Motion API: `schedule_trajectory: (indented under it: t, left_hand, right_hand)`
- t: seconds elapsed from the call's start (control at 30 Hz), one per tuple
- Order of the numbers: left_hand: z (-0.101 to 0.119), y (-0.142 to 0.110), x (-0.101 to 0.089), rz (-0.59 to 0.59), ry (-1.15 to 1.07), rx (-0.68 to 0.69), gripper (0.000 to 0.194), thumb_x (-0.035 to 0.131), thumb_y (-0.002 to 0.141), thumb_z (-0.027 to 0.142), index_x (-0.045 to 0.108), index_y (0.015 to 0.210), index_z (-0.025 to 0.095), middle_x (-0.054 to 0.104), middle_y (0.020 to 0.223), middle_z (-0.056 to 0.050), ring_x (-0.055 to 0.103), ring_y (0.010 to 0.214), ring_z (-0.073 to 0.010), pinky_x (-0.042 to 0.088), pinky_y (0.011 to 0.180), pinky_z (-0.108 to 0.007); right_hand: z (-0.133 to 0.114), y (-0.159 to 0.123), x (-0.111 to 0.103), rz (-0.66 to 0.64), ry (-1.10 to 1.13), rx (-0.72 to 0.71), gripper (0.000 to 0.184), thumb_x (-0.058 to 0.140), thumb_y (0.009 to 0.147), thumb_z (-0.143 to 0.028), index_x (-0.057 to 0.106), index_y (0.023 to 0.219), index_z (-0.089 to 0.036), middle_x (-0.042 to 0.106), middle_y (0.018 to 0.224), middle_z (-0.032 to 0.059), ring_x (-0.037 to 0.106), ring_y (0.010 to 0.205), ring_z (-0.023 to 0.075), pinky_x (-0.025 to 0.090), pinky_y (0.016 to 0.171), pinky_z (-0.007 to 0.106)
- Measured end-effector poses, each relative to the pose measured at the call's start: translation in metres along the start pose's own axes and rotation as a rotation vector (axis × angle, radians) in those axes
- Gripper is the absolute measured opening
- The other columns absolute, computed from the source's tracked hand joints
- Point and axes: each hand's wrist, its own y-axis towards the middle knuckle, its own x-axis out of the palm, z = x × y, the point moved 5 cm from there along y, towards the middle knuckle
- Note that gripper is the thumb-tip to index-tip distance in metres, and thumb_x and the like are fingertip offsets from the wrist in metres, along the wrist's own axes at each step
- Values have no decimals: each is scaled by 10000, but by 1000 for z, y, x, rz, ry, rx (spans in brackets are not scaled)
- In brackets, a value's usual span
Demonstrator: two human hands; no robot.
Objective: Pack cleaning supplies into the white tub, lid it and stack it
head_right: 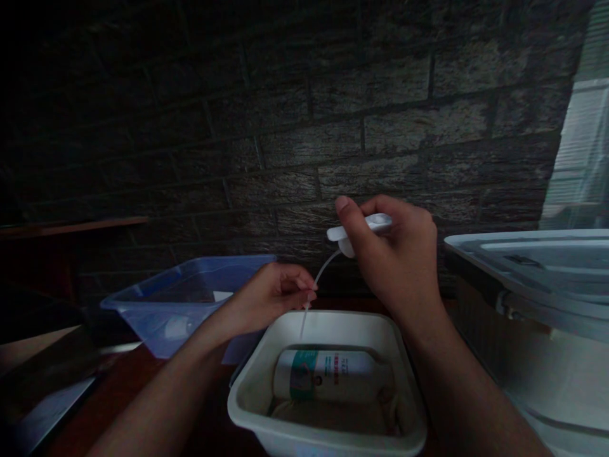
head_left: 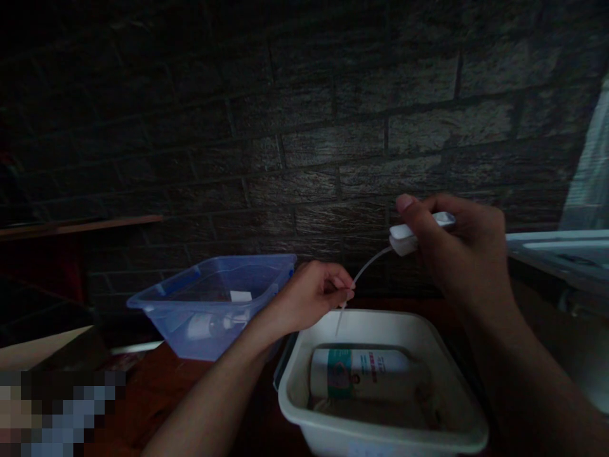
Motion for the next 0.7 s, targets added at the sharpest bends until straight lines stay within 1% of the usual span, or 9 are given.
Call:
schedule_trajectory:
  t: [0.13, 0.23, 0.33, 0.43, 0.5, 0.57, 0.63, 0.7]
  left_hand:
    - [3, -3, 3, -109, 213, 71, 48, 663, 897, 166, 709, 889, 158, 729, 818, -27, 672, 752, -142, 462, 657, -223]
    - [4, -4, 5, -140, 317, 106, 67, 644, 887, 144, 701, 865, 170, 726, 805, -11, 665, 746, -140, 441, 655, -222]
    - [2, -5, 7, -161, 360, 106, 93, 624, 877, 122, 696, 855, 177, 722, 778, 2, 664, 724, -137, 427, 641, -221]
    - [-3, -5, 6, -141, 413, 125, 121, 612, 865, 103, 700, 857, 184, 720, 769, 9, 664, 722, -139, 423, 643, -223]
    - [-8, -3, 5, -113, 460, 139, 131, 610, 861, 103, 713, 867, 183, 724, 771, 5, 664, 720, -143, 417, 638, -228]
    - [-11, -1, 5, -101, 487, 148, 137, 606, 873, 124, 732, 873, 178, 731, 767, -4, 666, 707, -148, 405, 624, -236]
    - [-14, 0, 4, -99, 492, 157, 150, 601, 895, 161, 748, 867, 176, 734, 755, -16, 666, 701, -158, 389, 614, -247]
    - [-14, 1, 4, -93, 487, 165, 163, 603, 912, 194, 760, 871, 179, 738, 752, -24, 663, 703, -166, 380, 612, -254]
  right_hand:
    - [1, -2, 10, -134, -85, -22, 454, 682, 897, -581, 715, 686, -180, 551, 484, -18, 471, 456, 102, 305, 464, 239]
    - [4, -3, 16, -214, -117, -14, 467, 678, 883, -618, 725, 714, -186, 571, 492, -11, 495, 460, 113, 314, 465, 245]
    - [6, -6, 21, -300, -150, -10, 492, 670, 863, -669, 748, 763, -194, 618, 542, 2, 526, 479, 124, 333, 473, 251]
    - [10, -9, 25, -456, -171, -2, 505, 693, 821, -703, 775, 826, -205, 669, 628, 8, 574, 541, 137, 354, 487, 249]
    - [13, -13, 28, -591, -174, 16, 489, 733, 789, -688, 787, 868, -209, 689, 677, 1, 601, 585, 144, 357, 486, 241]
    - [17, -18, 28, -703, -199, 24, 457, 751, 789, -651, 791, 889, -207, 688, 690, -13, 602, 597, 140, 341, 474, 232]
    - [20, -23, 24, -769, -260, -3, 413, 742, 818, -612, 785, 863, -204, 671, 675, -28, 587, 591, 132, 322, 470, 230]
    - [20, -28, 20, -807, -331, -53, 373, 733, 848, -574, 774, 825, -204, 666, 674, -36, 585, 605, 132, 343, 499, 237]
